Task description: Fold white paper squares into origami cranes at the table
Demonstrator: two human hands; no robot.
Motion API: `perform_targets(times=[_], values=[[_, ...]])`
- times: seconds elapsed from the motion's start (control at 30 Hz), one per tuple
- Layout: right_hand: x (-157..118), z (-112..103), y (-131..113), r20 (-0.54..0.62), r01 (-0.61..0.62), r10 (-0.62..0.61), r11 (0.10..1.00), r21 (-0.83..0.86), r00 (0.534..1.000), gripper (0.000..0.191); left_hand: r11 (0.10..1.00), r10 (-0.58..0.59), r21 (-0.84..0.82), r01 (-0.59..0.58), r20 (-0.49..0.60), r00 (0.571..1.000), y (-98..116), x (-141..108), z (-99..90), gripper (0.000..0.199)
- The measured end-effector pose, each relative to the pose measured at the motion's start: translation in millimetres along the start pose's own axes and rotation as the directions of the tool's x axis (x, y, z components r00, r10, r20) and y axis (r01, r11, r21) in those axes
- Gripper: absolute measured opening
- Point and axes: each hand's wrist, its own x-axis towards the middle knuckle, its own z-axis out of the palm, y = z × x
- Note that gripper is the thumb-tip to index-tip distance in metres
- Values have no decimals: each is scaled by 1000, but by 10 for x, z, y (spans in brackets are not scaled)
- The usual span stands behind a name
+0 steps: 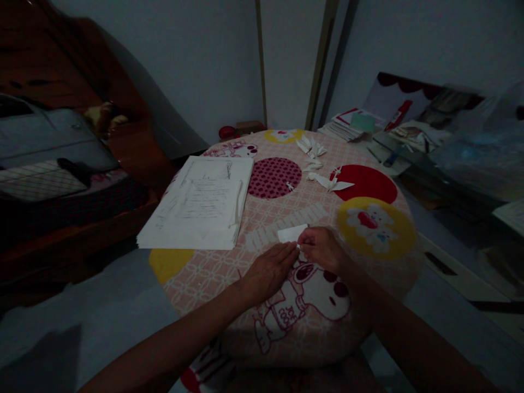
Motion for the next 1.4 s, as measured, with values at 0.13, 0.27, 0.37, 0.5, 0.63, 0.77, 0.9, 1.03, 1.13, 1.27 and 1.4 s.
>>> perform_targets(times=[0.13, 0.27, 0.37, 0.5, 0.63, 0.77, 0.9, 1.03, 1.13, 1.27, 1.4], values=[[91, 48, -25, 62, -92, 92, 996, 7, 994, 15, 991, -70, -117, 60, -88, 994, -25, 83, -53, 36], [97, 42, -49, 17, -80, 82, 993, -87, 996, 12, 939, -196, -311, 145, -139, 971, -78, 237, -114, 21], [105, 48, -68, -9, -92, 92, 986, -139, 996, 11, 876, -324, -413, 250, -117, 939, -93, 365, -133, 14], [125, 56, -61, -4, -89, 89, 982, -167, 996, 10, 815, -455, -443, 373, -92, 885, -78, 475, -101, 9], [125, 57, -50, -10, -83, 82, 984, -159, 997, 10, 819, -487, -405, 406, -116, 866, -65, 497, -51, 5], [117, 56, -65, -12, -95, 94, 985, -144, 995, 10, 830, -454, -420, 366, -130, 882, -75, 472, -21, 6], [114, 58, -68, -6, -103, 103, 988, -118, 995, 10, 802, -467, -473, 364, -117, 876, -106, 441, -13, 16], [115, 73, -47, -11, -101, 100, 991, -89, 995, 11, 773, -474, -524, 357, -105, 874, -156, 425, -28, 26], [114, 80, -38, -22, -101, 100, 991, -89, 995, 11, 759, -472, -551, 347, -97, 876, -186, 425, -48, 29], [112, 72, -39, -11, -99, 98, 991, -93, 995, 10, 747, -471, -569, 344, -88, 878, -203, 422, -71, 33], [112, 66, -27, -7, -99, 98, 991, -90, 995, 11, 735, -477, -584, 344, -84, 875, -258, 395, -93, 40]])
